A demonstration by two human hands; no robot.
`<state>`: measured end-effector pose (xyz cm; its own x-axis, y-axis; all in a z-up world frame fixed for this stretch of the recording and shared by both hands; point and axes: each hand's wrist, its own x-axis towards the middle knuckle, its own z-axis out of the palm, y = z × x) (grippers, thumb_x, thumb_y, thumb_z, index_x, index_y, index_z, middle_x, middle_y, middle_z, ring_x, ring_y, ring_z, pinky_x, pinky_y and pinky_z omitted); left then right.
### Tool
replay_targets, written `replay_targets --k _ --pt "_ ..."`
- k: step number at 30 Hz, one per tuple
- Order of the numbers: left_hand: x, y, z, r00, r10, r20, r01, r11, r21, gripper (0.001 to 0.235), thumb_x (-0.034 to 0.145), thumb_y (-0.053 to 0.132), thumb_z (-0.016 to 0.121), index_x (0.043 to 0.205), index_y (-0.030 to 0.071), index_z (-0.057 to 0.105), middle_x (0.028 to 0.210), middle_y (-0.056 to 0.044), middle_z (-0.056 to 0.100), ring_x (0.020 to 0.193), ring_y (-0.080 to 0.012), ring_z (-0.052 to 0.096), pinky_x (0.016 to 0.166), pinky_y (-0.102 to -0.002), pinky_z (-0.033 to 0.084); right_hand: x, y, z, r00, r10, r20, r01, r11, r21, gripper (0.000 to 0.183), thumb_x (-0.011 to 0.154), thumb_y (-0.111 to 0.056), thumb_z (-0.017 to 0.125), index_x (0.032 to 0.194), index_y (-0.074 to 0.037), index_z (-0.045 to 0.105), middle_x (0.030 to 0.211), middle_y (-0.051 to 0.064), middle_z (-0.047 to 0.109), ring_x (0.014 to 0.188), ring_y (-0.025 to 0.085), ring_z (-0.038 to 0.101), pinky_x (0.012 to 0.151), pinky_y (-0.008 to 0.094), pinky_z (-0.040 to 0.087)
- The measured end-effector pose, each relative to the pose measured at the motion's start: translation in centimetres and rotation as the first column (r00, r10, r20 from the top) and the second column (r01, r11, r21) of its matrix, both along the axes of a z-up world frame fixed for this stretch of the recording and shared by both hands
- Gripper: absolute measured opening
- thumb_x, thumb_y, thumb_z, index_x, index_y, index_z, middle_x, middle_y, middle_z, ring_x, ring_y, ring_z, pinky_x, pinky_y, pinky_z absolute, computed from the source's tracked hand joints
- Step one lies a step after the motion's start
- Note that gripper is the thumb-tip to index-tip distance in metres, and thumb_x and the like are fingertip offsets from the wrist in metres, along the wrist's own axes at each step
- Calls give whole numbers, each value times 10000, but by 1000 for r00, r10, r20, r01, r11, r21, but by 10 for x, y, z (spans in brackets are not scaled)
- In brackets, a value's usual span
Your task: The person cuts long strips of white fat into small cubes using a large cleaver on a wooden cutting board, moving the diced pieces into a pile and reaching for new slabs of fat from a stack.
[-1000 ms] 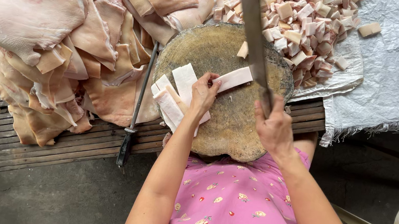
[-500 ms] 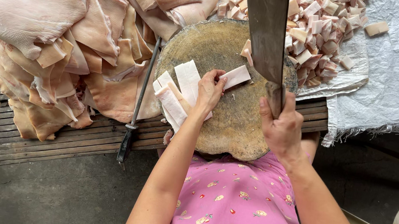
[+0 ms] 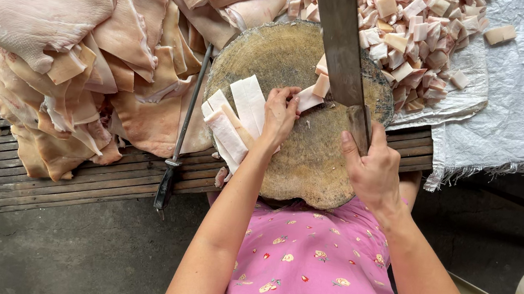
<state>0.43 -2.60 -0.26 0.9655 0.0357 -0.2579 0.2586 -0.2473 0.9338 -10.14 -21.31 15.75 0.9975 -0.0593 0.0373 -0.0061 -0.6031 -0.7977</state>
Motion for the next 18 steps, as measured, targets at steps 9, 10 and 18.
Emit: replay_targets --k 9,10,18 --pt "-2 1 -25 986 46 159 -62 993 97 231 934 11 656 1152 -40 598 1095 -160 600 829 -194 675 661 -316 623 9 23 -72 927 62 -371 -179 940 -291 347 1059 -332 555 1152 -6 478 666 189 668 595 379 707 549 485 579" --pt "-6 2 -30 975 23 222 -58 987 151 235 932 8 674 1152 -32 604 1093 -161 619 847 -210 680 703 -336 612 9 20 -72 903 50 -427 -161 960 -230 350 1043 -346 563 1138 -15 500 656 191 678 595 371 716 563 484 577" --pt "18 50 -4 997 67 -29 -64 994 86 316 999 25 540 1315 27 537 1243 -176 594 711 -158 680 560 -260 621 -11 -16 -20 958 46 -285 -82 990 -114 465 978 -404 626 1210 -6 567 679 207 693 644 354 736 582 474 556"
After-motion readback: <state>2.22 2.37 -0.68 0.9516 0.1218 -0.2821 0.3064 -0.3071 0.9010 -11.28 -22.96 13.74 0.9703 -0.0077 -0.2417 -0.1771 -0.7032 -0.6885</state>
